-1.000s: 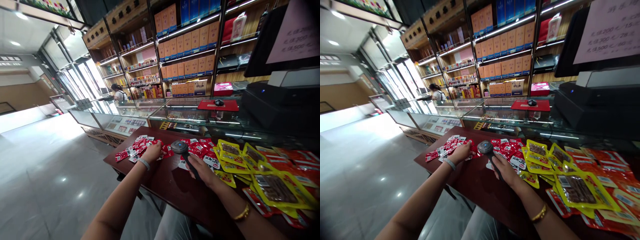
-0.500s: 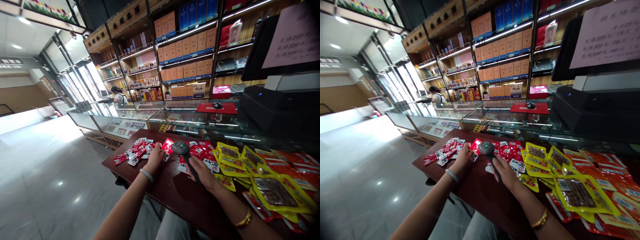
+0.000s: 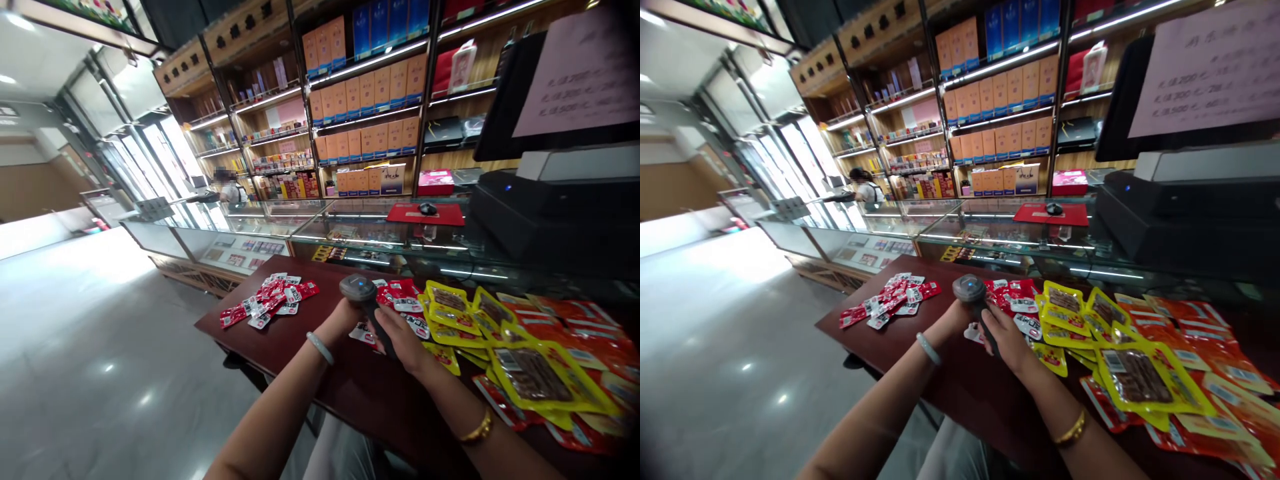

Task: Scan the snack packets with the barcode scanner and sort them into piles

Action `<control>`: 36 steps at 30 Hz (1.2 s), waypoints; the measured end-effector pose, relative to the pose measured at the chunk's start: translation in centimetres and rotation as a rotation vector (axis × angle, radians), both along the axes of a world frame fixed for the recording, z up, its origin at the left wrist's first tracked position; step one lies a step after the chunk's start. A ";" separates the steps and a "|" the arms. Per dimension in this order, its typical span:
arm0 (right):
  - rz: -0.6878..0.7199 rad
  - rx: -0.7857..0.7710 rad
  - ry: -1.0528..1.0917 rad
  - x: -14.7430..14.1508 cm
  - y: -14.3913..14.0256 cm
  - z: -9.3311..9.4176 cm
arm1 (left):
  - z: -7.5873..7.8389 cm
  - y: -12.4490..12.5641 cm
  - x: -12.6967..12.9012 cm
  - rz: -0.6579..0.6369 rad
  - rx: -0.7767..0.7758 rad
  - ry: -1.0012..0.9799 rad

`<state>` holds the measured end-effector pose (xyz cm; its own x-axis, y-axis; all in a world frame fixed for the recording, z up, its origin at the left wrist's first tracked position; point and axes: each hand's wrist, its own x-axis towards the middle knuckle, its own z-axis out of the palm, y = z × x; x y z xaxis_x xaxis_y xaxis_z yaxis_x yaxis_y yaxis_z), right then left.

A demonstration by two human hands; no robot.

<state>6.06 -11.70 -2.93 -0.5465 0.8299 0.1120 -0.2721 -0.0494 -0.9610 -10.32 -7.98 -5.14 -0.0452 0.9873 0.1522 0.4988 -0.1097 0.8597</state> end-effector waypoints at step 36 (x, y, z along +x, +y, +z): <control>0.023 -0.059 -0.080 -0.5 -0.2 -0.7 | 1.6 -4.1 -8.5 0.355 -0.228 0.798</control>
